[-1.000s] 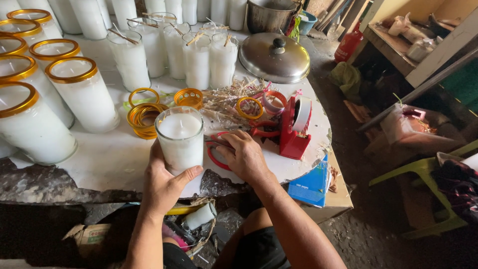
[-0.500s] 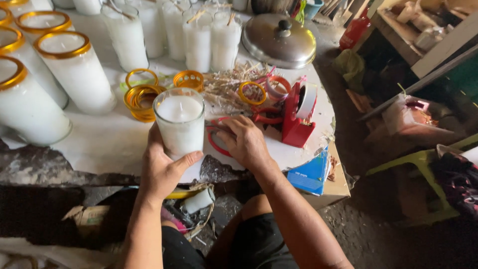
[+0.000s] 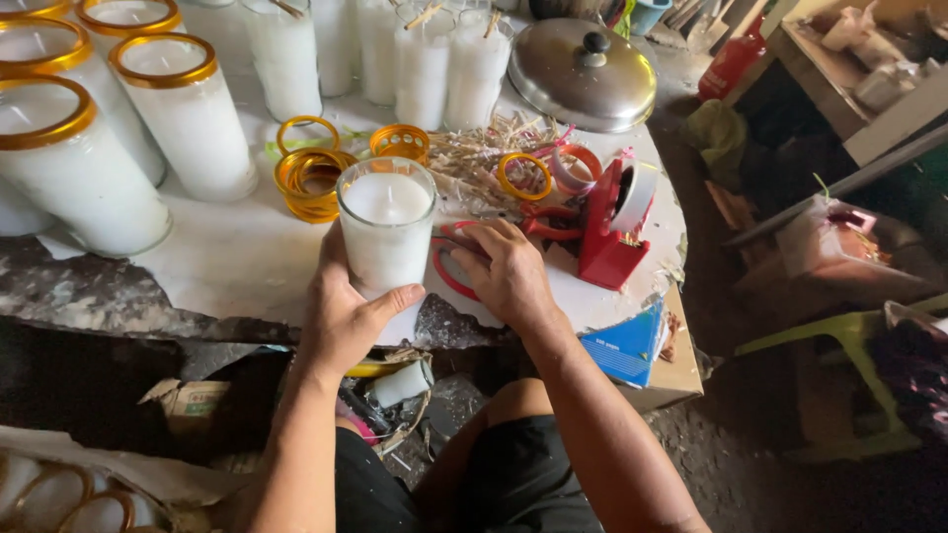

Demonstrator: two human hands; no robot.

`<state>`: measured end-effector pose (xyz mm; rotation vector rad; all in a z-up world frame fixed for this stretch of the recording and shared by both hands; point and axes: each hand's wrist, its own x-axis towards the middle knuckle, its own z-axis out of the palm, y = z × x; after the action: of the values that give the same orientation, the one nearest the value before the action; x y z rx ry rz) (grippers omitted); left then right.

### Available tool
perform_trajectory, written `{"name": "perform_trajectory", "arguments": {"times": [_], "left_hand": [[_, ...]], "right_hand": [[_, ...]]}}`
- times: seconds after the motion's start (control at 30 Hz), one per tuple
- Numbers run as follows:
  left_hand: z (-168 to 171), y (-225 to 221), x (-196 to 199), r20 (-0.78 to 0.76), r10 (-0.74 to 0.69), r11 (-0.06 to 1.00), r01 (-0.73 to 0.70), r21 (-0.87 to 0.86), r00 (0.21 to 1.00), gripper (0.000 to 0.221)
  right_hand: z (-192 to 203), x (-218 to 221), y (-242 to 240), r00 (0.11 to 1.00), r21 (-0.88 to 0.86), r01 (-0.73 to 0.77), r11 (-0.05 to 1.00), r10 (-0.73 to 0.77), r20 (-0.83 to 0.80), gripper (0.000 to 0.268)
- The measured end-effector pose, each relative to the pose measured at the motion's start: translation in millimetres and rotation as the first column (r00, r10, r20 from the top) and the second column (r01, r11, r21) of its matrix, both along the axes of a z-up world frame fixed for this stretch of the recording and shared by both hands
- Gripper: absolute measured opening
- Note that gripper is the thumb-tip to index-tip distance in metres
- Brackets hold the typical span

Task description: Assembling candle jars by fitting gold-colored rings onto the top rims and using tape for finishing.

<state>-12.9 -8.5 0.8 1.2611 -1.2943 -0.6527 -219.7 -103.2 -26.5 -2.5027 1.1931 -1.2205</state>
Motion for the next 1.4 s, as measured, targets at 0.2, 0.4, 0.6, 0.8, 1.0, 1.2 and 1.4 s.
{"name": "perform_trajectory", "arguments": {"times": [0.2,0.4,0.6,0.8,1.0,1.2,1.4], "left_hand": [[-4,-4,1,-0.001,-0.021,0.999,0.021,-0.036,1.000,0.105],[-6,-3,6,-0.013,-0.063,0.995,0.062,-0.075,0.998,0.106],[-11,-2,5,-0.114,-0.108,0.989,0.094,-0.118,0.988,0.099],[-26,1,8,-0.174,-0.093,0.978,0.057,-0.199,0.980,0.096],[-24,57,-43,-0.804,-0.168,0.985,0.058,-0.164,0.571,0.070],[-27,98,-50,-0.950,-0.005,0.995,0.100,0.028,0.313,0.034],[-60,88,-35,-0.940,-0.102,0.970,0.244,-0.020,0.327,0.048]], "right_hand": [[19,-7,-7,0.991,-0.190,0.101,0.977,-0.116,-0.067,0.020],[29,-29,-68,0.814,0.121,0.509,0.853,-0.430,-0.392,0.028],[5,-35,-96,0.770,0.097,0.520,0.849,-0.416,-0.484,0.021],[41,-32,-18,0.994,-0.141,0.101,0.985,-0.106,-0.028,0.009],[34,-49,40,0.988,-0.041,-0.088,0.995,0.093,0.127,0.012],[45,-34,78,0.974,-0.120,-0.201,0.972,0.211,0.082,0.019],[77,4,134,0.857,-0.380,-0.513,0.770,0.441,-0.265,0.020]]}}
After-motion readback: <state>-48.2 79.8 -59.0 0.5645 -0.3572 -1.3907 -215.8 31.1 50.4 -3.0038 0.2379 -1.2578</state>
